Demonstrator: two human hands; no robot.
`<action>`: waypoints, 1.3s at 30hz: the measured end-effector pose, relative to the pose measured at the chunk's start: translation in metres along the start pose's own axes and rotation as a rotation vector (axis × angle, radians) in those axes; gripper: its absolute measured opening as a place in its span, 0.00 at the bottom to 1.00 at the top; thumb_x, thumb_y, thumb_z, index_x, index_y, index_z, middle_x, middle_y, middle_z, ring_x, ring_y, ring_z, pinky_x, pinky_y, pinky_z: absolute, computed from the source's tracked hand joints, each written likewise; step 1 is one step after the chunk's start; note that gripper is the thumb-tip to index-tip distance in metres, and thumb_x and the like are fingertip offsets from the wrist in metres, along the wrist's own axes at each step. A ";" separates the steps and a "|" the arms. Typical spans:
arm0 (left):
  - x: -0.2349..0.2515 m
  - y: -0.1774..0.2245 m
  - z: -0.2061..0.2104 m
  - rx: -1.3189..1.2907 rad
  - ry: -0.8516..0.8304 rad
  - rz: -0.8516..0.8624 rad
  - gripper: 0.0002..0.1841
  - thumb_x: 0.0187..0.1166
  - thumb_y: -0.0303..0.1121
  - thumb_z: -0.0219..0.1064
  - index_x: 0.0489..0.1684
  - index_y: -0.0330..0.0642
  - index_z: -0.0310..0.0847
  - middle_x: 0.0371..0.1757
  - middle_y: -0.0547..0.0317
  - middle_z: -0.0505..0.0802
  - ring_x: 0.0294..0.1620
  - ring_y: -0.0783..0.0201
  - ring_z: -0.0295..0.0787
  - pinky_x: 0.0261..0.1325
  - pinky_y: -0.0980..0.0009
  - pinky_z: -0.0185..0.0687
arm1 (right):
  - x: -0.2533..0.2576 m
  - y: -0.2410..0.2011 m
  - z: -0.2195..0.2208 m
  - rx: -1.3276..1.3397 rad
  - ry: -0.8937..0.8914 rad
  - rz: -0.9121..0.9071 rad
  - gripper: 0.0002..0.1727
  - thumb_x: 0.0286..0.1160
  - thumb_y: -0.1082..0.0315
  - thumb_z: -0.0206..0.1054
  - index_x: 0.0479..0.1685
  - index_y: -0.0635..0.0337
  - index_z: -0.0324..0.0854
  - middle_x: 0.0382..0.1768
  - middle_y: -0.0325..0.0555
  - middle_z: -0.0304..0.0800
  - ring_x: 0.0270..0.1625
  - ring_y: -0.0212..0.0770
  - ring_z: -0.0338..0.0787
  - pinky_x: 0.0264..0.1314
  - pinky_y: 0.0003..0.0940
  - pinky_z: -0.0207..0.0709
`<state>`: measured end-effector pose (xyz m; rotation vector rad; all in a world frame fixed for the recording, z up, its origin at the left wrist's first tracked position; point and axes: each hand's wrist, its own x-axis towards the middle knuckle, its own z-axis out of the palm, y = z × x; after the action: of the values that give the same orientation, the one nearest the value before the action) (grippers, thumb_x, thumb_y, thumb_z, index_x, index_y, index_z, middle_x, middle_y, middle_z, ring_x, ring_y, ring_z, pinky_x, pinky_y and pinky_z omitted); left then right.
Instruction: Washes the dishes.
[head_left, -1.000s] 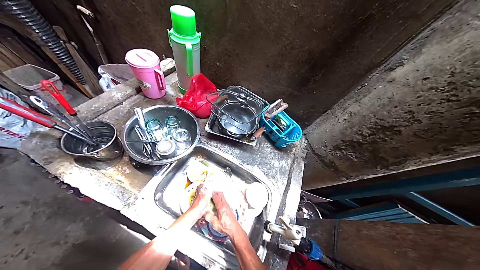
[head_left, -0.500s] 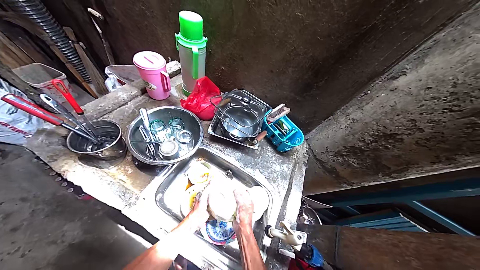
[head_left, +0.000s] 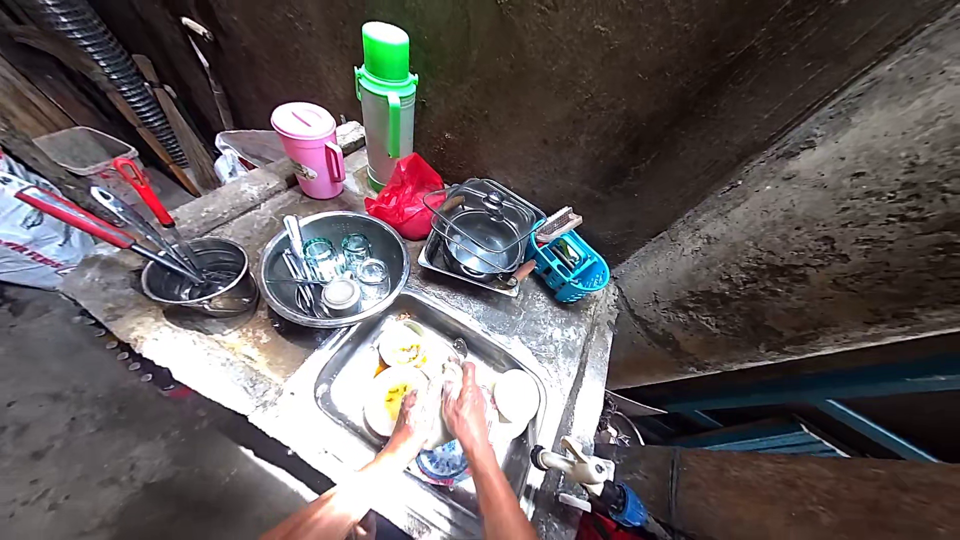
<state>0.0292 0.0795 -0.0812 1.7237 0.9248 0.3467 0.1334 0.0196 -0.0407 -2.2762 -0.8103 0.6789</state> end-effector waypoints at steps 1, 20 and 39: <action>-0.010 0.012 -0.007 0.095 -0.063 0.009 0.24 0.86 0.30 0.56 0.77 0.24 0.73 0.75 0.31 0.82 0.81 0.41 0.74 0.88 0.54 0.58 | 0.014 0.009 -0.009 0.134 -0.042 0.074 0.28 0.86 0.66 0.58 0.84 0.63 0.65 0.66 0.64 0.86 0.67 0.57 0.88 0.71 0.55 0.79; -0.010 -0.006 0.026 0.075 -0.077 0.470 0.15 0.82 0.32 0.60 0.47 0.27 0.88 0.43 0.40 0.94 0.49 0.50 0.94 0.61 0.56 0.86 | -0.022 0.025 0.048 1.005 0.592 0.319 0.27 0.94 0.61 0.43 0.84 0.68 0.61 0.71 0.64 0.77 0.68 0.48 0.82 0.71 0.47 0.78; -0.043 -0.001 -0.046 0.343 -0.615 0.094 0.24 0.89 0.29 0.54 0.83 0.30 0.68 0.83 0.37 0.76 0.88 0.46 0.65 0.92 0.54 0.51 | -0.024 0.071 -0.015 -0.284 -0.212 0.560 0.31 0.85 0.53 0.63 0.85 0.52 0.71 0.71 0.60 0.85 0.74 0.59 0.84 0.76 0.60 0.73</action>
<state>-0.0286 0.0801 -0.0559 2.0192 0.4655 -0.2956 0.1524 -0.0462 -0.0736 -2.7542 -0.3651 1.1295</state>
